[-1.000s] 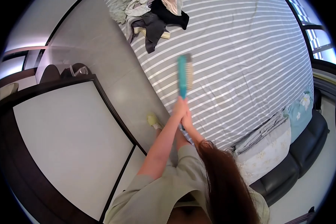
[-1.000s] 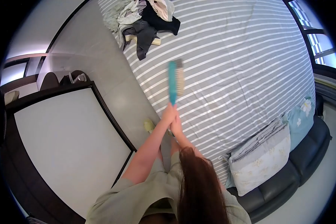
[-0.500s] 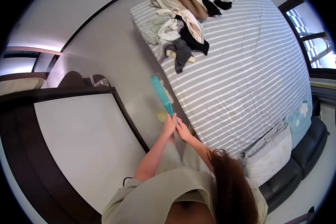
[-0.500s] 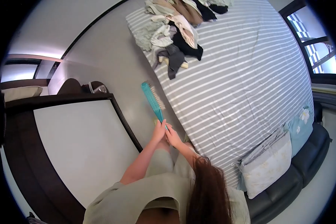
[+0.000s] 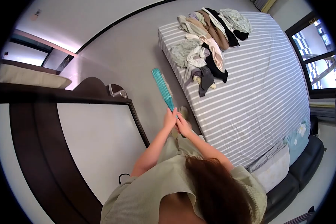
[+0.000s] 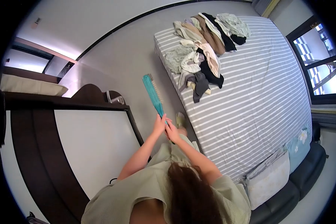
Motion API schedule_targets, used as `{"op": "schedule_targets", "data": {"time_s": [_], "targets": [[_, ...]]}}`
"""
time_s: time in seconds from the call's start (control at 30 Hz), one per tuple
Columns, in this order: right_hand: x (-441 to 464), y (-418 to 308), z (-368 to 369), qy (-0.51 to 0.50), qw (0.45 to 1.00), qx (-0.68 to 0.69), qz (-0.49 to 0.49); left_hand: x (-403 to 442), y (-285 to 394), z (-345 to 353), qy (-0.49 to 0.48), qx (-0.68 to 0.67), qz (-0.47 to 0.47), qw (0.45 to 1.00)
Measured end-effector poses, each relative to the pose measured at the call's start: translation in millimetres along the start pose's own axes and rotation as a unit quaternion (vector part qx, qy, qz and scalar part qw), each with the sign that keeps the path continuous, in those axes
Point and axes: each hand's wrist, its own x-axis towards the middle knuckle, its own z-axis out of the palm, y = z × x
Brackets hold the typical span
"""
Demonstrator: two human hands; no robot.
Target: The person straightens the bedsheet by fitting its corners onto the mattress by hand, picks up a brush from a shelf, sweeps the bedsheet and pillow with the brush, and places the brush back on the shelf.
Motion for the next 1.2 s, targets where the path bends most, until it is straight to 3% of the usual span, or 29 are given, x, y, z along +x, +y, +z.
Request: {"op": "schedule_targets", "data": {"time_s": [0.1, 0.13, 0.23, 0.33, 0.6, 0.8, 1.2], "targets": [[38, -32, 4, 0.011, 1.000, -0.009, -0.008, 29, 61, -21, -0.025, 0.019, 0.018, 0.999], [57, -36, 2, 0.005, 1.000, -0.002, -0.015, 58, 50, -21, -0.062, -0.075, 0.017, 0.995], [113, -74, 9, 0.004, 0.998, 0.007, -0.059, 120, 78, -33, -0.051, -0.059, 0.094, 0.993], [168, -124, 14, -0.008, 0.998, 0.003, -0.066, 176, 118, -47, -0.032, -0.032, 0.086, 0.995], [299, -232, 23, -0.033, 0.996, -0.043, -0.064, 318, 198, -93, -0.037, -0.164, 0.138, 0.976], [405, -292, 59, -0.035, 0.995, 0.048, -0.075, 418, 252, -143, -0.039, -0.131, 0.144, 0.980], [604, -396, 141, 0.011, 0.988, 0.105, -0.109, 592, 360, -257, -0.041, -0.080, 0.187, 0.978]]}}
